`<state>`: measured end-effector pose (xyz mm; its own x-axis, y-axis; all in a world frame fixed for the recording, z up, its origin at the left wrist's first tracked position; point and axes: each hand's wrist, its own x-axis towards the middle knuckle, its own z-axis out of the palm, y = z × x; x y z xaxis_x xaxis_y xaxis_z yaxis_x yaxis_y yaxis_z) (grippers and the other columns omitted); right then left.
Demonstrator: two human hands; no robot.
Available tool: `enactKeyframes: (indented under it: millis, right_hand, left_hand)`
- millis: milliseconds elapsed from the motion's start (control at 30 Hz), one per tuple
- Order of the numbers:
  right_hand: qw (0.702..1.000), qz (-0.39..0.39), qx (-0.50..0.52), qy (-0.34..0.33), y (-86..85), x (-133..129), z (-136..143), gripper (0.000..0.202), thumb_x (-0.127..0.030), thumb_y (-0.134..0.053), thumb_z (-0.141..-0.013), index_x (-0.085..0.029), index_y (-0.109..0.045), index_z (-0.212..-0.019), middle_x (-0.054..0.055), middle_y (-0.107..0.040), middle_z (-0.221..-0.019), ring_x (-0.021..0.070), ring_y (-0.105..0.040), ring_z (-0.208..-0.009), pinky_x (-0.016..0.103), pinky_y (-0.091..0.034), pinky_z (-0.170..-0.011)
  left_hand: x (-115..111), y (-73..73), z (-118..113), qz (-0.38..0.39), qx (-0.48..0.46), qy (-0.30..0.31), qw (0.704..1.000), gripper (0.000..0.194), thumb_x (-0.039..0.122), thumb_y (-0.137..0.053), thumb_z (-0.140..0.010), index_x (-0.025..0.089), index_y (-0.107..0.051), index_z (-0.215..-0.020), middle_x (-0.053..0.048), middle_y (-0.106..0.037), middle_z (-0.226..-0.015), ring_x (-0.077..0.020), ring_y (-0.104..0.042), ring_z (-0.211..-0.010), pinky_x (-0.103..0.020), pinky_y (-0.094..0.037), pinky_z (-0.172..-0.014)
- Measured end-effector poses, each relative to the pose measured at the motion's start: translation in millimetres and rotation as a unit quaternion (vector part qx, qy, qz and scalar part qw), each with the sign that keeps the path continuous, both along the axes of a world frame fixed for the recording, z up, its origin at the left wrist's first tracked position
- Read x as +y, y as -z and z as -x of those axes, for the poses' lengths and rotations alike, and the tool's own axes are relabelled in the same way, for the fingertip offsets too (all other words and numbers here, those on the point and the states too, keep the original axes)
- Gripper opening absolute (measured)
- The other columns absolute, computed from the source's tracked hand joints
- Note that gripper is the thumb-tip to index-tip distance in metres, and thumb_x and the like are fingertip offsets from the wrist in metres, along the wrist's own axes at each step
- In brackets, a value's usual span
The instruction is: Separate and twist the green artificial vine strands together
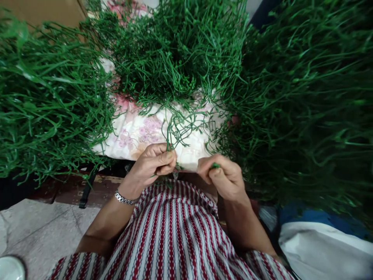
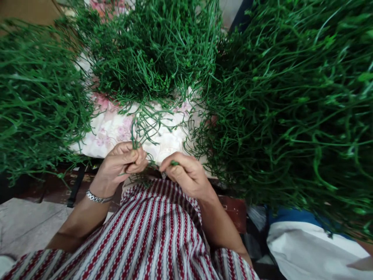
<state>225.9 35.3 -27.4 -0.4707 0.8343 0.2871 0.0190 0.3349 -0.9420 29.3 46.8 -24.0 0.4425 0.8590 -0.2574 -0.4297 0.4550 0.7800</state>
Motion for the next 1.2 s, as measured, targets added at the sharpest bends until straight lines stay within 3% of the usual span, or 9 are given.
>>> enactKeyframes:
  millis: [100,267,467,600,733,900,1000,1100,1200]
  right_hand:
    - [0.992,-0.023,-0.044,0.117,-5.5,2.6,-4.4,0.020,-0.029,-0.042,-0.092,-0.017,-0.058,-0.090,-0.001,-0.052,-0.061,0.0095,-0.049,-0.051,0.022,-0.040,-0.050]
    - [0.938,-0.186,-0.167,0.240,-3.7,6.6,10.2,0.017,-0.022,-0.053,-0.086,-0.017,-0.058,-0.102,0.003,-0.064,-0.080,0.0089,-0.051,-0.054,0.022,-0.042,-0.052]
    - [0.895,-0.333,-0.193,0.223,6.2,14.2,23.1,0.006,-0.013,-0.054,-0.083,-0.017,-0.057,-0.085,0.001,-0.061,-0.066,0.0120,-0.054,-0.058,0.024,-0.040,-0.053]
    - [0.891,-0.350,-0.172,0.231,6.7,15.8,23.2,0.017,-0.011,-0.055,-0.081,-0.017,-0.055,-0.097,0.003,-0.065,-0.074,0.0124,-0.057,-0.061,0.025,-0.043,-0.053]
    - [0.902,-0.343,-0.145,0.220,9.3,15.1,22.9,0.024,-0.011,-0.057,-0.078,-0.018,-0.055,-0.102,0.003,-0.066,-0.077,0.0129,-0.059,-0.063,0.024,-0.046,-0.054]
    - [0.932,-0.311,-0.123,0.137,13.0,15.1,21.1,0.022,-0.016,-0.053,-0.081,-0.017,-0.057,-0.102,0.005,-0.068,-0.082,0.0144,-0.062,-0.069,0.026,-0.049,-0.058]
    - [0.919,-0.332,-0.159,0.139,11.5,14.6,18.4,0.020,-0.017,-0.055,-0.081,-0.015,-0.057,-0.100,0.006,-0.068,-0.080,0.0143,-0.061,-0.069,0.025,-0.046,-0.055]
    - [0.896,-0.357,-0.211,0.160,10.2,13.2,14.8,0.015,-0.013,-0.052,-0.081,-0.015,-0.058,-0.095,0.004,-0.066,-0.075,0.0124,-0.059,-0.064,0.024,-0.041,-0.053]
    - [0.883,-0.352,-0.263,0.164,9.4,11.6,11.5,0.012,-0.014,-0.049,-0.081,-0.016,-0.058,-0.090,0.003,-0.064,-0.071,0.0128,-0.058,-0.064,0.024,-0.039,-0.055]
  left_hand:
    - [-2.0,1.7,0.3,-0.024,0.026,0.026,0.999,0.032,0.039,-0.066,-0.072,0.013,-0.055,-0.056,0.002,-0.043,-0.045,-0.0062,-0.034,-0.040,-0.023,-0.020,-0.043]
    - [-3.3,4.8,-3.1,-0.068,0.036,0.069,0.995,0.033,0.039,-0.063,-0.074,0.013,-0.054,-0.055,0.001,-0.044,-0.048,-0.0077,-0.035,-0.044,-0.025,-0.024,-0.045]
    - [-5.3,0.7,-5.2,-0.088,0.068,0.079,0.991,0.035,0.039,-0.058,-0.079,0.013,-0.052,-0.055,0.001,-0.046,-0.048,-0.0082,-0.038,-0.045,-0.025,-0.027,-0.049]
    - [-6.5,-1.1,-3.0,-0.091,0.111,0.082,0.986,0.035,0.036,-0.056,-0.082,0.013,-0.053,-0.056,0.000,-0.049,-0.048,-0.0081,-0.041,-0.047,-0.023,-0.028,-0.050]
    - [-4.7,2.6,-3.5,-0.029,0.037,0.114,0.992,0.036,0.037,-0.059,-0.078,0.013,-0.051,-0.052,0.002,-0.042,-0.040,-0.0067,-0.034,-0.036,-0.024,-0.021,-0.043]
    - [-0.3,8.5,-7.0,0.004,-0.018,0.126,0.992,0.038,0.039,-0.062,-0.072,0.014,-0.048,-0.047,0.002,-0.039,-0.037,-0.0064,-0.030,-0.032,-0.024,-0.017,-0.040]
    - [-0.2,8.2,-7.7,0.008,-0.014,0.126,0.992,0.039,0.040,-0.063,-0.071,0.014,-0.047,-0.047,0.003,-0.039,-0.036,-0.0058,-0.029,-0.031,-0.023,-0.016,-0.039]
    - [-4.1,4.1,-8.4,-0.018,0.067,0.079,0.994,0.036,0.038,-0.062,-0.074,0.013,-0.049,-0.050,0.002,-0.043,-0.040,-0.0059,-0.033,-0.034,-0.022,-0.020,-0.039]
    - [-10.7,-0.6,-10.1,-0.100,0.201,-0.031,0.974,0.029,0.033,-0.061,-0.078,0.014,-0.052,-0.058,0.003,-0.045,-0.047,-0.0061,-0.039,-0.042,-0.021,-0.027,-0.044]
